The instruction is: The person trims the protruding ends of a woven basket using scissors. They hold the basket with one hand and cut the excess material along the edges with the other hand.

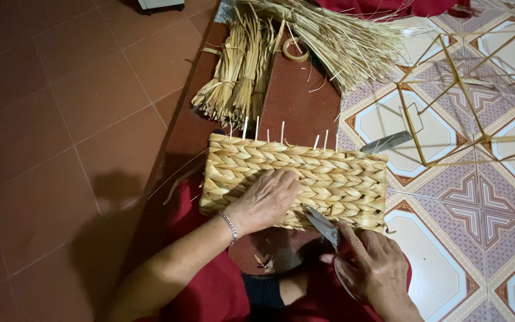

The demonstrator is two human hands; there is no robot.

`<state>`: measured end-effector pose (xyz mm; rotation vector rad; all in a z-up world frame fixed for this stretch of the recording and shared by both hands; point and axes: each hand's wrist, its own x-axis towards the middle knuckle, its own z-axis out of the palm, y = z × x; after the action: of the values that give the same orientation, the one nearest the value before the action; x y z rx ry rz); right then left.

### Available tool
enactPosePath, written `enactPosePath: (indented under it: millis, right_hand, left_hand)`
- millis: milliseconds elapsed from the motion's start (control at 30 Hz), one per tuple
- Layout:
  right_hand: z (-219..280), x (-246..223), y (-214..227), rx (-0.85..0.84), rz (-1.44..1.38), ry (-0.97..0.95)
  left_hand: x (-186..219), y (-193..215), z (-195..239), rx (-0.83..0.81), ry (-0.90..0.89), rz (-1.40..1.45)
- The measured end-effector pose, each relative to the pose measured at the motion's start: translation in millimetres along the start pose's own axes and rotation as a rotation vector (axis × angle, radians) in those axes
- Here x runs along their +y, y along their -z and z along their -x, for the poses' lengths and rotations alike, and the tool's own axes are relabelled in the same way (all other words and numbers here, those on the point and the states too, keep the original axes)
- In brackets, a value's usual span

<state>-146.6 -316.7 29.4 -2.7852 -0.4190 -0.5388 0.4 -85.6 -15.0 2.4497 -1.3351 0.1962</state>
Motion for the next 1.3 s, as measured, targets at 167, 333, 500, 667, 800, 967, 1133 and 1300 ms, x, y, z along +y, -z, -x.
enactPosePath:
  millis: [167, 333, 500, 667, 800, 967, 1133, 1300]
  right_hand:
    - [-2, 1, 0, 0.024, -0.05, 0.02]
    - [-14, 0, 0, 0.045, -0.02, 0.066]
    - [-5, -7, -3, 0.035, -0.081, 0.085]
    - [27, -11, -7, -0.029, -0.096, 0.038]
    - [46, -2, -7, 0.046, -0.068, -0.04]
    - [58, 16, 0, 0.038, -0.071, -0.162]
    - [60, 26, 5, 0.05, -0.082, -0.183]
    - [55, 28, 8, 0.038, -0.064, -0.192]
  left_hand:
    - [-12, -8, 2, 0.062, -0.014, 0.111]
    - [-24, 1, 10, 0.113, 0.022, 0.272]
    - [-20, 13, 20, 0.226, -0.057, 0.25]
    - [-5, 4, 6, 0.217, -0.005, 0.283]
    - [3, -2, -7, 0.081, 0.076, 0.198]
    - [30, -6, -21, 0.123, -0.06, 0.202]
    - [43, 2, -38, 0.08, -0.209, 0.177]
    - [36, 2, -40, 0.065, -0.241, 0.127]
